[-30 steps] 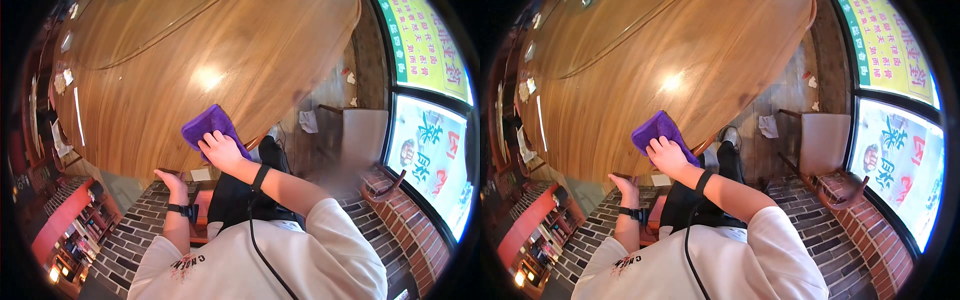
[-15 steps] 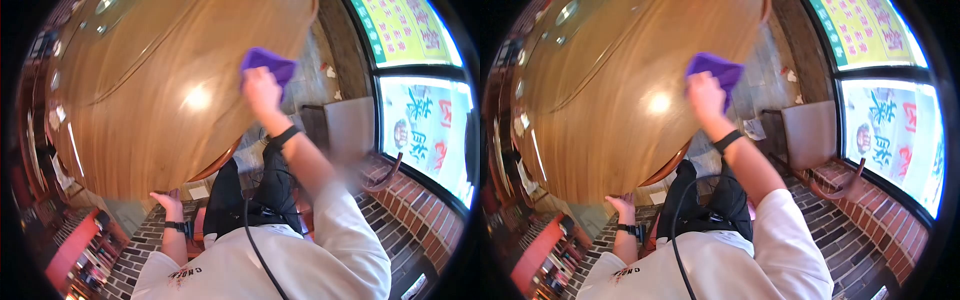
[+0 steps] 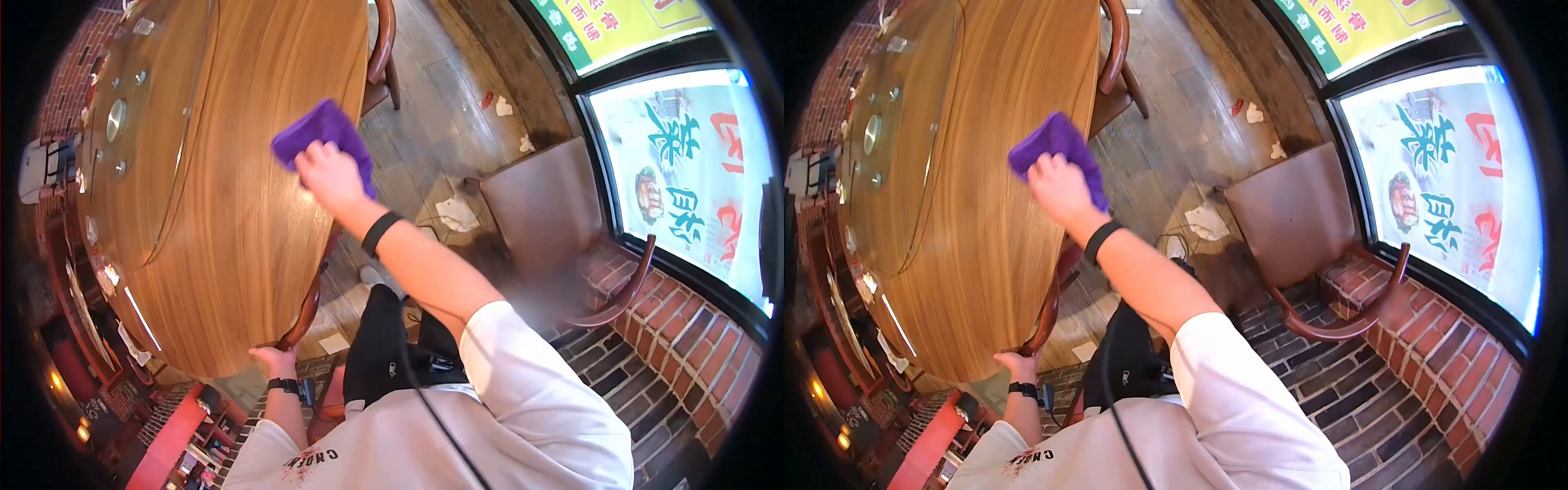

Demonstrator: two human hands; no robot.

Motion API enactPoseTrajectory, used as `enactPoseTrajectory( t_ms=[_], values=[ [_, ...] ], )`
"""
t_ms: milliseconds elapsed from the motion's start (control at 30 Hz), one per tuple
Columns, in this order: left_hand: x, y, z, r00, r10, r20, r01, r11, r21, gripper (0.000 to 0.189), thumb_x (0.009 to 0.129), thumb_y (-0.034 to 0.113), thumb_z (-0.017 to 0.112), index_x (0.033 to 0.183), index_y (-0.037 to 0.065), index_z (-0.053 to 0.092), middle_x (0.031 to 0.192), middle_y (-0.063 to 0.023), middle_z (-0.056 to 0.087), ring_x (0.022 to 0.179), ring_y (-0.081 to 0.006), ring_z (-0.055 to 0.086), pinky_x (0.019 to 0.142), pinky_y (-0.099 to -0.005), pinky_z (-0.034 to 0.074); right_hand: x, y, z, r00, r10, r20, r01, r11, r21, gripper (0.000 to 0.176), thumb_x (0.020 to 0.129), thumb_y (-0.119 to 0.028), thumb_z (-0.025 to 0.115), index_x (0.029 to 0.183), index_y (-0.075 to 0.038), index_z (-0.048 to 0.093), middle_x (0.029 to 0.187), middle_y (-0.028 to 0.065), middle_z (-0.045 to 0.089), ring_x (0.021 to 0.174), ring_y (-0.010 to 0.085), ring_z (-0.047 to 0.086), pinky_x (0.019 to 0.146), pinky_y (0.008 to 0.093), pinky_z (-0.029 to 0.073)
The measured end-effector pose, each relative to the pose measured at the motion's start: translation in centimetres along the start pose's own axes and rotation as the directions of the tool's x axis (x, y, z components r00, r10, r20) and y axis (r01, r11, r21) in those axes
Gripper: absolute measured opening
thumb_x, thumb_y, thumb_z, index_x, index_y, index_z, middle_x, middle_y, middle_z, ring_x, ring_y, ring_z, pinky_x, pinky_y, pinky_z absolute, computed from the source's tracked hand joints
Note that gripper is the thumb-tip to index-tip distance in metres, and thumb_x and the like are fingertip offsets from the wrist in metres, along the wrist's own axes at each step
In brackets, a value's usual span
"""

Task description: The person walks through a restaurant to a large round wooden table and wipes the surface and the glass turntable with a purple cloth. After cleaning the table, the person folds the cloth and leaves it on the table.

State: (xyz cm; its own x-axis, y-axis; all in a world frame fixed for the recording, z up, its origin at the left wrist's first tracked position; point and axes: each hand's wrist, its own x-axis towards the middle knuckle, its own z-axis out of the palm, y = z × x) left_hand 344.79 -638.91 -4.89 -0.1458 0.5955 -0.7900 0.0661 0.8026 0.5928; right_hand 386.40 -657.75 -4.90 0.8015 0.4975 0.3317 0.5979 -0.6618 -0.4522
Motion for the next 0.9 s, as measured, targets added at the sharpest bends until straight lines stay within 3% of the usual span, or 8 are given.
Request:
enactPoseTrajectory(
  t_ms=[133, 233, 367, 433, 533, 667, 733, 900],
  values=[
    [-1.1, -1.0, 2.5, 0.995, 0.089, -0.037, -0.091, 0.994, -0.068, 0.092, 0.097, 0.081, 0.02, 0.162, 0.017, 0.028, 0.167, -0.0127, 0.028, 0.15, -0.0379, 0.032, 0.119, -0.0644, 0.029, 5.2, 6.4, -0.8, 0.984, 0.143, -0.108, -0.151, 0.986, -0.075, 0.017, 0.081, -0.018, 0.067, 0.096, -0.012, 0.063, 0.095, 0.0076, 0.057, 0.087, 0.0257, 0.063, 0.061, 0.0361, 0.056],
    [2.3, -2.0, 1.5, 0.941, 0.268, -0.207, -0.288, 0.954, -0.076, 0.093, 0.1, 0.076, 0.025, 0.16, 0.006, 0.028, 0.166, -0.0162, 0.03, 0.147, -0.0379, 0.038, 0.12, -0.0554, 0.034, 5.4, 4.3, -0.3, 0.996, 0.07, -0.06, -0.079, 0.983, -0.166, 0.02, 0.079, -0.018, 0.069, 0.097, -0.011, 0.062, 0.094, 0.0076, 0.056, 0.086, 0.0263, 0.063, 0.061, 0.0363, 0.057],
    [-1.2, -1.7, 4.6, 0.879, 0.285, -0.382, -0.337, 0.938, -0.075, 0.093, 0.103, 0.07, 0.029, 0.157, -0.006, 0.026, 0.163, -0.0207, 0.033, 0.141, -0.0398, 0.045, 0.119, -0.0482, 0.039, 1.2, -3.8, 2.2, 0.943, -0.235, 0.234, 0.242, 0.97, -0.002, 0.024, 0.08, -0.019, 0.067, 0.102, -0.009, 0.063, 0.097, 0.0077, 0.055, 0.083, 0.0228, 0.063, 0.055, 0.0325, 0.056],
    [-1.0, -1.9, 4.8, 0.875, 0.262, -0.407, -0.317, 0.946, -0.072, 0.091, 0.103, 0.069, 0.028, 0.158, -0.004, 0.026, 0.163, -0.0215, 0.033, 0.14, -0.0403, 0.045, 0.118, -0.0502, 0.039, -1.0, -8.1, 2.1, 0.852, -0.454, 0.259, 0.421, 0.89, 0.177, 0.031, 0.081, -0.017, 0.065, 0.109, -0.005, 0.066, 0.097, 0.0074, 0.054, 0.084, 0.0237, 0.061, 0.057, 0.0319, 0.055],
    [-0.2, -1.7, 3.3, 0.901, 0.285, -0.326, -0.324, 0.944, -0.07, 0.089, 0.103, 0.069, 0.028, 0.161, 0.001, 0.023, 0.165, -0.0195, 0.029, 0.143, -0.0397, 0.042, 0.118, -0.0516, 0.037, -1.3, -11.8, 4.7, 0.744, -0.578, 0.335, 0.493, 0.814, 0.307, 0.034, 0.081, -0.019, 0.066, 0.113, -0.005, 0.065, 0.101, 0.0079, 0.055, 0.088, 0.024, 0.06, 0.063, 0.0323, 0.055],
    [1.8, -3.0, 0.0, 0.944, 0.274, -0.186, -0.301, 0.944, -0.136, 0.088, 0.103, 0.071, 0.026, 0.163, 0.005, 0.02, 0.169, -0.0143, 0.023, 0.15, -0.0353, 0.032, 0.123, -0.0498, 0.028, 4.3, -14.1, 8.1, 0.802, -0.496, 0.334, 0.448, 0.868, 0.213, 0.04, 0.083, -0.017, 0.066, 0.122, -0.007, 0.061, 0.107, 0.0093, 0.056, 0.095, 0.0253, 0.06, 0.066, 0.0342, 0.055],
    [0.2, -2.0, 1.6, 0.935, 0.268, -0.232, -0.3, 0.947, -0.118, 0.088, 0.103, 0.072, 0.023, 0.163, 0.007, 0.02, 0.17, -0.0121, 0.021, 0.153, -0.0329, 0.027, 0.125, -0.0482, 0.023, 8.1, -14.3, 10.4, 0.835, -0.427, 0.345, 0.379, 0.903, 0.2, 0.052, 0.08, -0.024, 0.074, 0.128, -0.01, 0.06, 0.11, 0.0098, 0.054, 0.097, 0.0277, 0.06, 0.068, 0.0371, 0.057],
    [0.9, -2.8, 1.3, 0.948, 0.252, -0.193, -0.293, 0.928, -0.228, 0.089, 0.103, 0.073, 0.023, 0.164, 0.007, 0.02, 0.17, -0.0111, 0.02, 0.153, -0.0324, 0.026, 0.125, -0.0469, 0.022, 16.8, -12.4, 13.0, 0.899, -0.316, 0.302, 0.301, 0.949, 0.098, 0.039, 0.083, -0.024, 0.073, 0.119, -0.014, 0.06, 0.107, 0.0109, 0.054, 0.096, 0.0296, 0.061, 0.069, 0.0399, 0.058]
  ],
)
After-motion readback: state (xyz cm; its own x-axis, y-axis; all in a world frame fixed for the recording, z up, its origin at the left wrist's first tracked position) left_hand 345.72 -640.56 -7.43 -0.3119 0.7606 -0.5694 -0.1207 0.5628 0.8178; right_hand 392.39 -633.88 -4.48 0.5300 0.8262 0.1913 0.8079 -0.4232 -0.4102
